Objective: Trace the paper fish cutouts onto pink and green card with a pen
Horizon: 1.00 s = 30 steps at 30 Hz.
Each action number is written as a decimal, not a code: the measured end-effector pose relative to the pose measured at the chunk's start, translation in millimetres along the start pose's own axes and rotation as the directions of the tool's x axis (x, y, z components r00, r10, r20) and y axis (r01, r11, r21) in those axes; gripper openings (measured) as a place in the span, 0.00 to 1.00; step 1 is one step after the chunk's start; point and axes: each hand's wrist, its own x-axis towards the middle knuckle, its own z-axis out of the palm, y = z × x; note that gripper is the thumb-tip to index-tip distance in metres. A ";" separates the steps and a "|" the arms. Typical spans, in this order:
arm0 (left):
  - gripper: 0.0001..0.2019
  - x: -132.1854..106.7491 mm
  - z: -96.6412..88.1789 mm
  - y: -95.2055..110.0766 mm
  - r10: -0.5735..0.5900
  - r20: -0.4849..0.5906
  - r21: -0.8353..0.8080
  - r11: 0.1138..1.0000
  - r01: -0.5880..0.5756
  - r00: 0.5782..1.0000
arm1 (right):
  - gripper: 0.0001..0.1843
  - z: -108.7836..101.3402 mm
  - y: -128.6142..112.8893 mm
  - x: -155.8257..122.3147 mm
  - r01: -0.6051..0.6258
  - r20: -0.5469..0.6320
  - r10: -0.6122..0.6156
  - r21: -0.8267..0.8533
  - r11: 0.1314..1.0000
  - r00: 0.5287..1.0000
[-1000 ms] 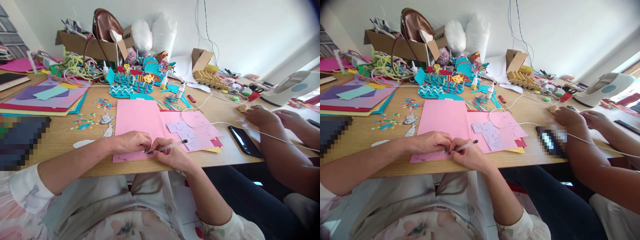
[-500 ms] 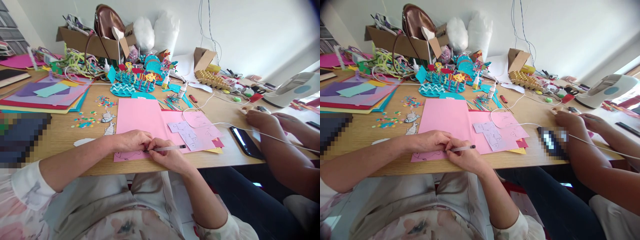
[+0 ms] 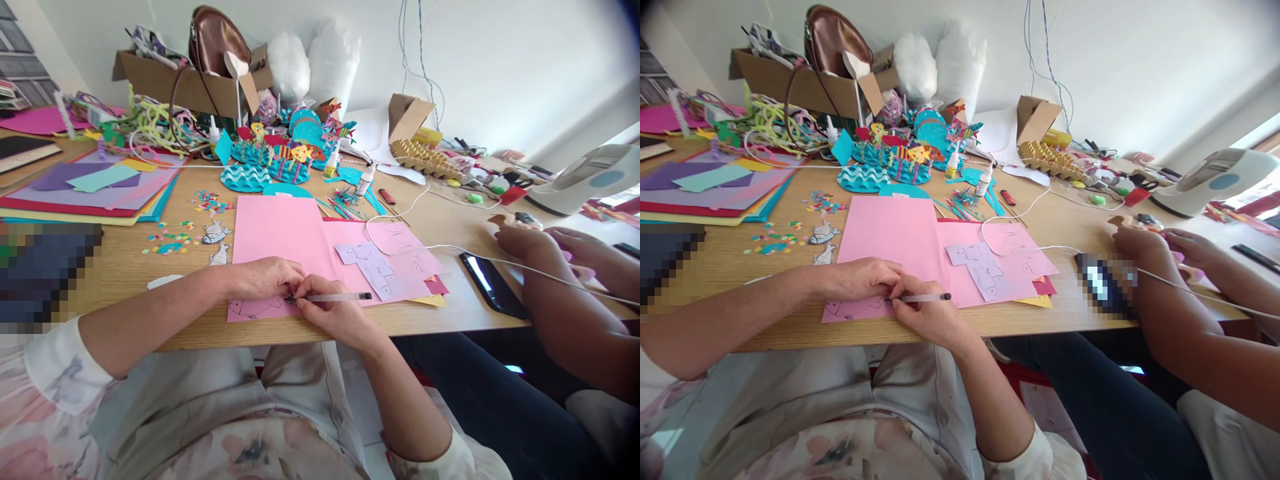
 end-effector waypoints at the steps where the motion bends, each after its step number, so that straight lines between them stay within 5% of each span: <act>1: 0.12 0.2 -0.3 0.3 -0.002 0.000 -0.001 1.000 0.002 1.000 | 0.06 0.2 0.0 0.2 -0.005 -0.002 0.005 0.001 1.000 1.000; 15: 0.12 0.5 -0.6 3.6 0.009 -0.011 0.011 1.000 -0.009 1.000 | 0.05 -2.0 3.0 -0.5 -0.040 -0.023 0.043 0.102 0.994 0.999; 30: 0.11 0.5 1.0 4.9 -0.006 -0.027 0.027 1.000 0.007 1.000 | 0.05 0.7 0.1 -0.6 -0.012 -0.014 0.012 0.036 0.999 1.000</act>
